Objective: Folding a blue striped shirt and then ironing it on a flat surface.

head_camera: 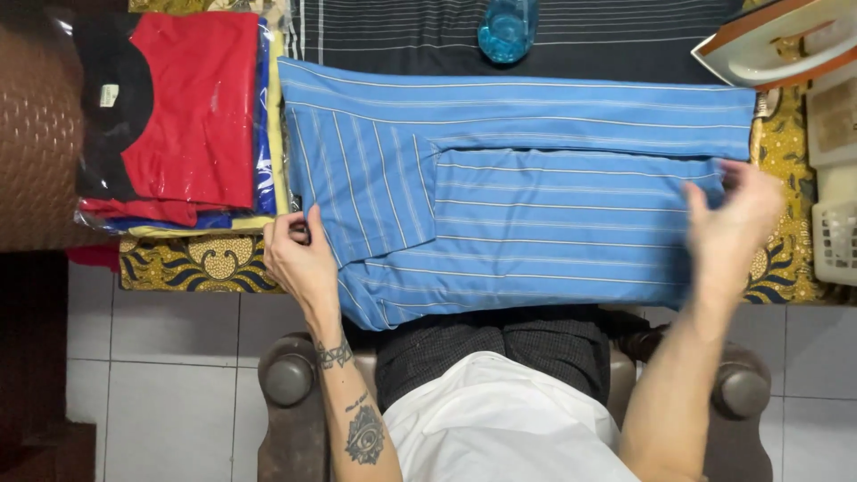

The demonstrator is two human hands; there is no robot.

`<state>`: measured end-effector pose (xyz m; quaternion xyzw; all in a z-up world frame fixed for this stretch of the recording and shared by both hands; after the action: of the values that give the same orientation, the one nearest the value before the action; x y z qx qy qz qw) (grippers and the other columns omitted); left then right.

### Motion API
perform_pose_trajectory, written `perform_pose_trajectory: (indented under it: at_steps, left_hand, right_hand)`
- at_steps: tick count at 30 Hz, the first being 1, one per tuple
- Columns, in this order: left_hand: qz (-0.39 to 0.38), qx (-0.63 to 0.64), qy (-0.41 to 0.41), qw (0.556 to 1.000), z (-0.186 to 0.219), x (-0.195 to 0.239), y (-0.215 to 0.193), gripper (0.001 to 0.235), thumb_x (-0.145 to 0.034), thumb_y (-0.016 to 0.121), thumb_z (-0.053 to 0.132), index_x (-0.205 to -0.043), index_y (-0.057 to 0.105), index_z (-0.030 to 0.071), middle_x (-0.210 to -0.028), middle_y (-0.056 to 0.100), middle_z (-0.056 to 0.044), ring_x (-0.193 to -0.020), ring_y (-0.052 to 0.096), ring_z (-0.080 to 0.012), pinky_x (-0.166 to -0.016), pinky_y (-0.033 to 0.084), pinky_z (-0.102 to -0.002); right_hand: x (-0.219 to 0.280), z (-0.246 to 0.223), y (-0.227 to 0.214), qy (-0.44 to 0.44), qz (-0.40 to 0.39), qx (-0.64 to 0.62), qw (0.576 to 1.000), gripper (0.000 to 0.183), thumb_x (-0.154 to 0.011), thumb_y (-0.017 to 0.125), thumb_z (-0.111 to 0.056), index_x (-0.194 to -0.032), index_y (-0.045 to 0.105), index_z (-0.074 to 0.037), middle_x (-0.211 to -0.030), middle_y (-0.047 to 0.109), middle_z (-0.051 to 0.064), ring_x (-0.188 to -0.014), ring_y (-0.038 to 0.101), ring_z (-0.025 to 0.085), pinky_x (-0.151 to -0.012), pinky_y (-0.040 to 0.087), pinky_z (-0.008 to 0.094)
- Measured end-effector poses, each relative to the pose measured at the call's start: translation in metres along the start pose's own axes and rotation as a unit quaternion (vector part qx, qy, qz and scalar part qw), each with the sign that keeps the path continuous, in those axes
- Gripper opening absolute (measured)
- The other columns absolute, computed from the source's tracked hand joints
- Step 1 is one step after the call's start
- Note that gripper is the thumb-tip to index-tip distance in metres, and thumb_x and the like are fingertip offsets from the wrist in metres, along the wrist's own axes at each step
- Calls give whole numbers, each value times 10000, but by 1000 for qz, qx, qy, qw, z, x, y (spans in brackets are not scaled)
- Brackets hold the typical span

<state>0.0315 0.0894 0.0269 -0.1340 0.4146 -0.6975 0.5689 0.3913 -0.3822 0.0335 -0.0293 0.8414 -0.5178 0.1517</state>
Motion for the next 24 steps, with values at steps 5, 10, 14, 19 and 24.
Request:
perform_pose_trajectory:
  at_steps: [5, 10, 14, 19, 24]
  left_hand:
    - [-54, 72, -39, 995, -14, 5, 20, 267, -1071, 665, 324, -976, 650, 75, -690, 653, -56, -686, 684, -273, -718, 521, -405]
    - [-168, 159, -100, 968, -29, 8, 40, 281, -1100, 576, 205, -1312, 408, 132, -935, 745, -238, -713, 738, -274, -687, 555, -375]
    - [-180, 171, -120, 961, -3, -1, 21, 389, -1078, 606, 198, -1412, 410, 161, -975, 746, -250, -789, 749, -272, -752, 560, -391]
    - [-111, 451, -200, 862, 2, -42, 38, 483, -1008, 729, 323, -1367, 617, 20, -1277, 682, -235, -1126, 666, -238, -1032, 520, -360]
    - [-6, 373, -95, 923, -5, -105, 77, 374, -999, 681, 414, -1256, 669, 143, -1011, 703, -124, -770, 751, -227, -663, 581, -239]
  right_hand:
    - [38, -163, 50, -140, -117, -207, 961, 210, -937, 769, -57, -1139, 735, -106, -958, 711, 113, -937, 712, 320, -853, 557, 418]
    - [113, -296, 101, -423, -285, -180, 841, 558, -800, 728, 42, -1328, 609, -93, -1346, 596, 113, -1211, 586, 374, -1065, 499, 488]
    - [111, -305, 133, -497, -226, -152, 824, 304, -847, 738, -103, -1136, 693, -183, -1137, 657, 9, -1054, 610, 259, -901, 528, 385]
    - [55, -327, 133, -307, -388, -351, 795, 67, -956, 716, -156, -1006, 749, -127, -883, 759, 86, -834, 713, 270, -750, 567, 398]
    - [-29, -275, 250, -98, -325, -446, 828, 232, -1037, 683, -324, -1142, 729, -122, -872, 764, 38, -687, 713, 113, -572, 547, 238]
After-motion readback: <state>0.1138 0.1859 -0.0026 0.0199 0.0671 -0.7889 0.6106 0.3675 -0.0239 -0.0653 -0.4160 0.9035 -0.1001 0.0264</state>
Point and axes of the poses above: each hand's wrist, its own x-axis away from the middle knuckle, its own y-axis out of the palm, z = x × y, the point moved 10 cm from there along -x, towards the middle knuckle
